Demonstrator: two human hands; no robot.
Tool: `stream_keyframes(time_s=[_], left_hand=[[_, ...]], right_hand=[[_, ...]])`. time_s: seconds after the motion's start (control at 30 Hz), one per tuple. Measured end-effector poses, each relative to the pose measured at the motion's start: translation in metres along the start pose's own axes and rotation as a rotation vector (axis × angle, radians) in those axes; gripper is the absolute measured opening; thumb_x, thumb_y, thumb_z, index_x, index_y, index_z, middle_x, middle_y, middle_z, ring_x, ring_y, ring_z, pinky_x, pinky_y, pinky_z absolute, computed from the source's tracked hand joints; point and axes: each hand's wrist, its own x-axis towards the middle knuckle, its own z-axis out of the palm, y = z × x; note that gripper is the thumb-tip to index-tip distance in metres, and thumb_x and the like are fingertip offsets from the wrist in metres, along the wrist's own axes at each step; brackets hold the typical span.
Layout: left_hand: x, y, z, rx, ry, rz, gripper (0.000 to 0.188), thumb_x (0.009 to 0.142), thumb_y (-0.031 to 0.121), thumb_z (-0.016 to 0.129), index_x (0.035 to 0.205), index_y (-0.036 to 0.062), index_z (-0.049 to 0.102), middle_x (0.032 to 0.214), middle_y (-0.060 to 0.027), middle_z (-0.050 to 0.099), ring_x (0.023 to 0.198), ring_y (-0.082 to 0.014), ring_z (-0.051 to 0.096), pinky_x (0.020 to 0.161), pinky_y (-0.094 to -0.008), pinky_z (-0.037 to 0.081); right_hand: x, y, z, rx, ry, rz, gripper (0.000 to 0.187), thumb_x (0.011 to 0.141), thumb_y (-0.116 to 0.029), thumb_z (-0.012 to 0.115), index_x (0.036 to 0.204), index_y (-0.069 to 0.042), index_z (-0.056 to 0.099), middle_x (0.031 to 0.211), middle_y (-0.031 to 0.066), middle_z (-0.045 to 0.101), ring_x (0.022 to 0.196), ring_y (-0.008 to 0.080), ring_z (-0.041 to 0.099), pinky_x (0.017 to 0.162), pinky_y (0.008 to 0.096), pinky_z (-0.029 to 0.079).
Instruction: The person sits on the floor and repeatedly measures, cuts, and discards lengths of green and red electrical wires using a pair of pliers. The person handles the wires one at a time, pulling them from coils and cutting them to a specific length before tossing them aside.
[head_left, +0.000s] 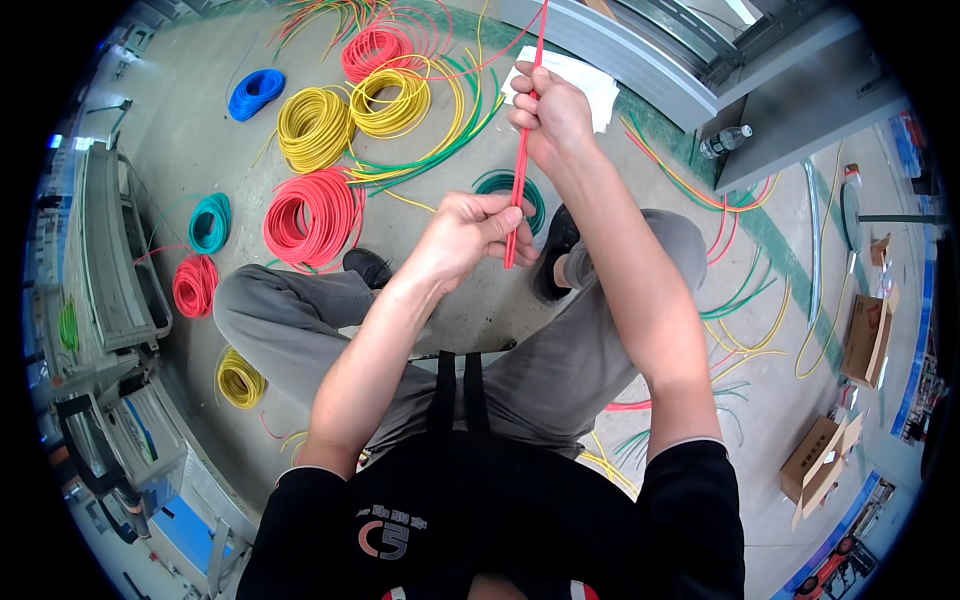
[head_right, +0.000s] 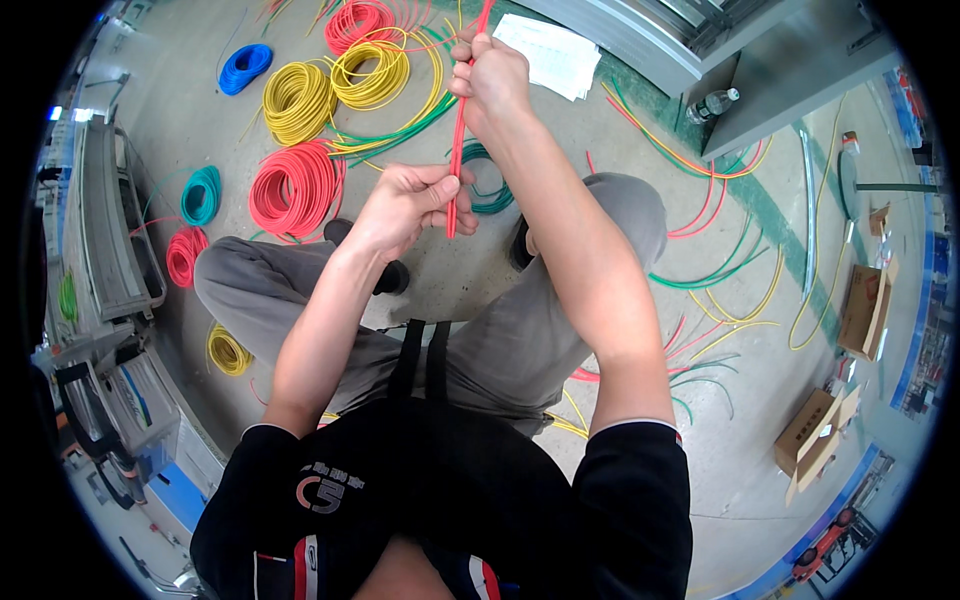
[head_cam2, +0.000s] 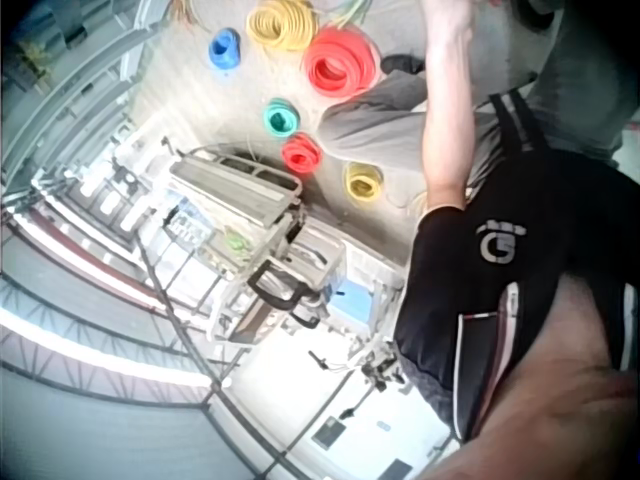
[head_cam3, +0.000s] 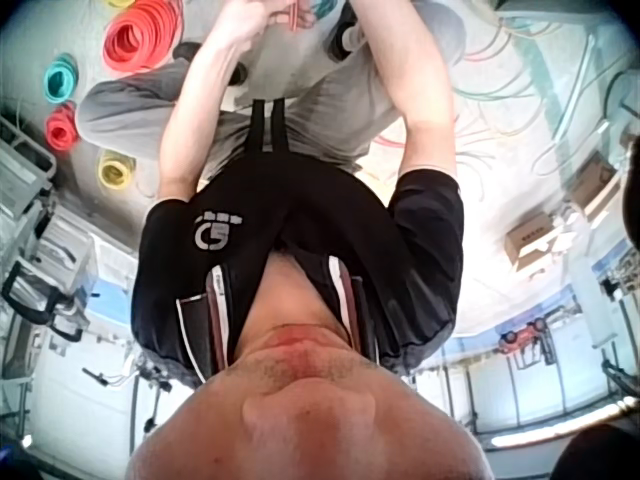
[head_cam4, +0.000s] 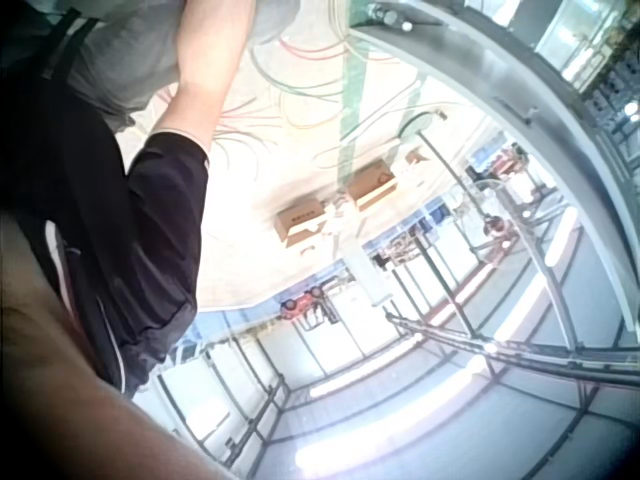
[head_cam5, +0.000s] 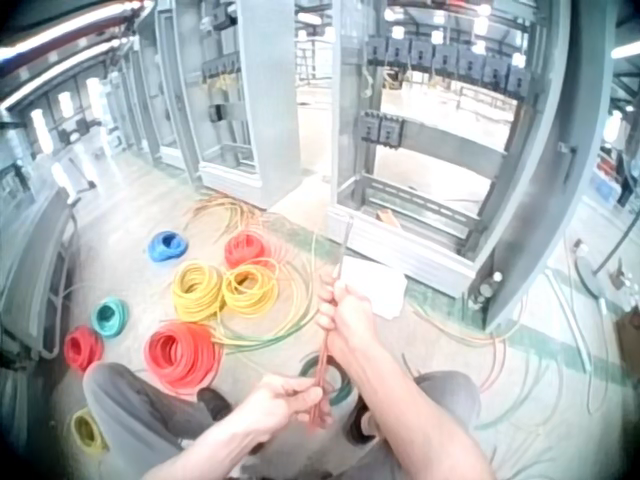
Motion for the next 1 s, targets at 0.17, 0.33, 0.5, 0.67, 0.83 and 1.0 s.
stream_keyframes(time_s=[0.17,0.33,0.5,0.67,0.83,1.0], left_hand=[[0.001,-0.015,-0.007,-0.049,-0.055,0.01,0.026,0.097,0.016,0.049,0.107,-0.0065,0.057,0.089,-0.0113,0.064,0.083,-0.0232,0.066,0.076,-0.0339,0.055],[0.03,0.027,-0.045,-0.017,0.391,0.421,0.038,0.097,0.024,0.048,0.113,-0.0098,0.052,0.101,-0.0168,0.062,0.093,-0.0244,0.063,0.085,-0.0357,0.052],[0.056,0.066,-0.06,-0.351,0.357,0.319,0.028,0.097,0.022,0.049,0.103,-0.004,0.058,0.087,-0.0102,0.062,0.074,-0.018,0.06,0.064,-0.0304,0.051],[0.05,0.047,-0.058,-0.424,0.438,0.302,0.021,0.097,0.014,0.047,0.104,-0.0041,0.055,0.073,-0.0023,0.049,0.052,-0.0071,0.036,0.045,-0.0212,0.032],[0.041,0.019,-0.073,-0.536,0.433,0.278,0.02,0.094,0.012,0.052,0.102,-0.0051,0.059,0.069,-0.0003,0.05,0.047,-0.0034,0.032,0.039,-0.019,0.025],[0.026,0.0,-0.06,-0.258,0.569,0.277,0.018,0.094,0.013,0.053,0.094,-0.0027,0.063,0.065,0.0017,0.051,0.048,-0.0036,0.038,0.041,-0.0194,0.029]], right_hand=[[-0.003,0.008,0.001,-0.095,0.012,-0.062,0.029,0.1,-0.018,0.038,0.114,0.005,0.049,0.072,0.0017,0.049,0.049,0.0053,0.032,0.041,0.0213,0.027],[-0.04,0.059,0.0,-0.434,-0.047,-0.178,0.025,0.099,-0.021,0.044,0.101,-0.002,0.06,0.065,-0.0032,0.047,0.051,0.0038,0.039,0.042,0.0217,0.03],[-0.075,0.104,-0.011,-0.696,-0.166,-0.329,0.022,0.097,-0.016,0.046,0.101,0.001,0.059,0.065,-0.0019,0.047,0.059,0.0061,0.041,0.052,0.0229,0.035],[-0.087,0.121,-0.024,-0.874,-0.205,-0.299,0.024,0.098,-0.016,0.044,0.105,0.001,0.059,0.065,-0.0005,0.047,0.058,0.0068,0.041,0.052,0.024,0.036],[-0.103,0.133,-0.023,-0.933,-0.234,-0.148,0.024,0.097,-0.018,0.043,0.103,-0.001,0.058,0.064,0.0145,0.054,0.057,0.0233,0.053,0.058,0.0348,0.044],[-0.062,0.148,-0.059,-0.885,-0.22,-0.264,0.035,0.099,-0.029,0.039,0.107,-0.001,0.057,0.084,0.0152,0.061,0.079,0.0198,0.057,0.075,0.0326,0.045]])
